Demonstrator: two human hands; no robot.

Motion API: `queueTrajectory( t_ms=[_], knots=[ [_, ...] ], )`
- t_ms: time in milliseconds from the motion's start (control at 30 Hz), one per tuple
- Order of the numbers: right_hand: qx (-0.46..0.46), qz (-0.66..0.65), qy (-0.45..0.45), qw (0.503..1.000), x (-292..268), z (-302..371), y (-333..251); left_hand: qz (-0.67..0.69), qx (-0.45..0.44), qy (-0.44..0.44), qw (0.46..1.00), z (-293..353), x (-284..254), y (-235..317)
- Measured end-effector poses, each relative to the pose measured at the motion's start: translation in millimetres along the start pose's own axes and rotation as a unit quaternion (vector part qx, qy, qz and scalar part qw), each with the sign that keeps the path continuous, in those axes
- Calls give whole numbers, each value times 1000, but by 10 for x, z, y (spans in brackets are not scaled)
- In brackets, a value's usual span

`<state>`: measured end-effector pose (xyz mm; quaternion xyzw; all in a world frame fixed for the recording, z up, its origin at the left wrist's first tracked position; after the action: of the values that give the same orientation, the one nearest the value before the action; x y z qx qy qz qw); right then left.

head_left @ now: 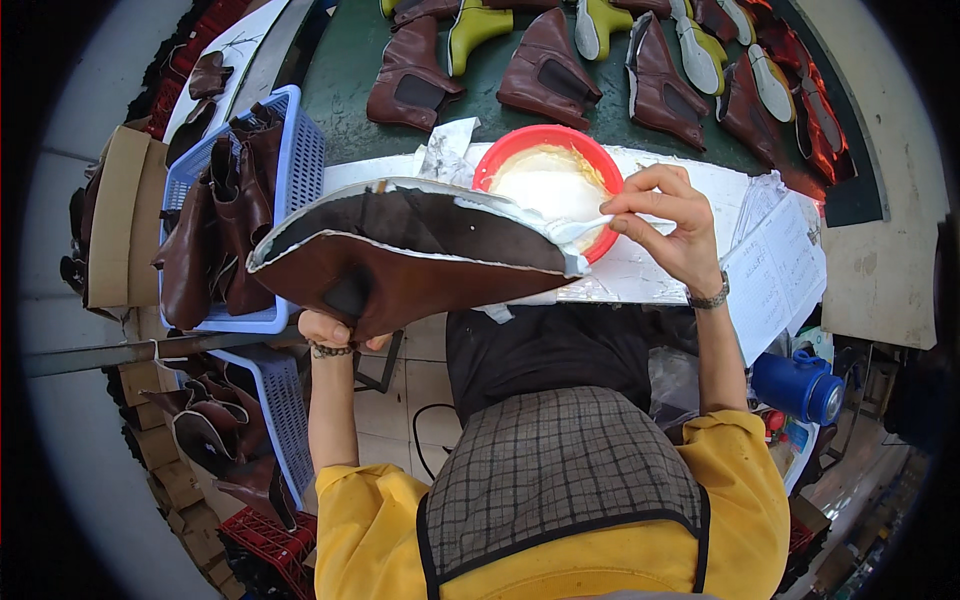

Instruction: Applying adhesive to the edges of leather shoe upper components using a brush.

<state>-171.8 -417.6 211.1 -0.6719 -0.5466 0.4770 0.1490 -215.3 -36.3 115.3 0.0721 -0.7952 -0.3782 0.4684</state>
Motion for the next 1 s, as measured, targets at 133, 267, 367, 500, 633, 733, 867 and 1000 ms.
queueTrajectory(
  t_ms=[133,267,367,500,633,733,867,1000],
  knots=[
    [-38,13,5,999,80,-121,-45,6,-4,49,999,-90,127,-111],
    [-75,-10,20,997,169,-325,-176,9,-47,2,999,-152,200,-230],
    [-94,5,8,996,155,-396,-211,-28,-88,29,995,-271,298,-323],
    [-96,4,-20,995,177,-514,-283,-55,-109,33,992,-254,411,-320],
    [-100,11,-28,995,99,-534,-295,-52,-111,38,992,-243,362,-342],
    [-97,-3,-25,995,62,-497,-332,-22,-137,61,988,-243,360,-434],
    [-97,11,-48,994,113,-519,-289,-86,-223,-4,971,-298,518,-520],
    [-130,12,-91,987,248,-609,-365,-110,-329,-72,935,-298,593,-753]
  ],
)
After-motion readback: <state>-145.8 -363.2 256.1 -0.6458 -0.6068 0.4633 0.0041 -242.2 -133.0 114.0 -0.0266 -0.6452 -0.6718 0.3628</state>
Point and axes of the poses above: each hand's wrist, its own z-axis away from the middle knuckle, its own x-axis out of the palm, y = z × x, the point moved 8 cm from there along -z, towards the middle knuckle, and after that the axes turned 7 degrees about -z, right-handed, at the moved point
